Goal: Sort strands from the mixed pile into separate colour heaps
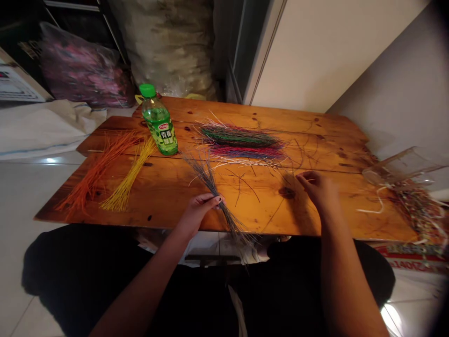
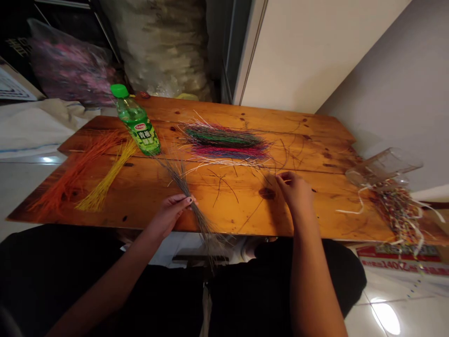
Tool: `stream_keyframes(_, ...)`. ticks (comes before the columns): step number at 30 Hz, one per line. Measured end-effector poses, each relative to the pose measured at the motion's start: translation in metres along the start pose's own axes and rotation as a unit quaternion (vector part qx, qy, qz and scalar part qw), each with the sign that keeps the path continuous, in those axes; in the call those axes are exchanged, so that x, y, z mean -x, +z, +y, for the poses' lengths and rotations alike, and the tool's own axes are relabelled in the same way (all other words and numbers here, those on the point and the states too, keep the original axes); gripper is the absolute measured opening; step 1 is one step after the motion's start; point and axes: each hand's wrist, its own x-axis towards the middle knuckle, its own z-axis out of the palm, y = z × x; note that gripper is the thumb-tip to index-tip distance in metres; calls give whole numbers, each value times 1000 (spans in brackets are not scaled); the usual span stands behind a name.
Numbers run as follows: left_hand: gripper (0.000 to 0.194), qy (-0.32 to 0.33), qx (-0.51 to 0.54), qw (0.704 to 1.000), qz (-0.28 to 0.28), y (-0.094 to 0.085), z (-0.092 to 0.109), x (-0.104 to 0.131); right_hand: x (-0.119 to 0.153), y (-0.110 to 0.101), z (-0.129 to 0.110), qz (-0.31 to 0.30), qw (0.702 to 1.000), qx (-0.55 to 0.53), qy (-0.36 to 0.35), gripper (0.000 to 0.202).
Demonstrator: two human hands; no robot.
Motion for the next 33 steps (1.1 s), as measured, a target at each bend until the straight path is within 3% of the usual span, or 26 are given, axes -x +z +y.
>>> stream_keyframes(3,18,4,-7,1000,6,1,1,0,7,9,-11,3,990,138,-39,30)
stream_keyframes(6,20,4,-8,1000,15,1,0,0,11,20,-24,-23,979,191,-65,31)
stream_keyframes(14,19,15,1,1000,6,-1,-2,0,9,33,-27,-51,962,269,-2,31)
stream_keyframes(17,21,17,0,1000,4,-2,-3,-1,7,28,-22,-58,979,195,-1,27)
stream_keyframes(20,23,15,-9,1000,8,-2,-4,-1,4,20,-21,-26,998,49,18,26)
stream_keyframes(25,21,19,-9,1000,10,1,-2,0,5,15,-33,3,979,-190,78,25)
stream_keyframes(29,19,25,-2,1000,11,2,-2,0,14,22,-50,6,960,-264,90,23)
stream_keyframes(33,19,38,-25,999,11,3,-4,-1,35,40,-77,-33,963,-268,5,21)
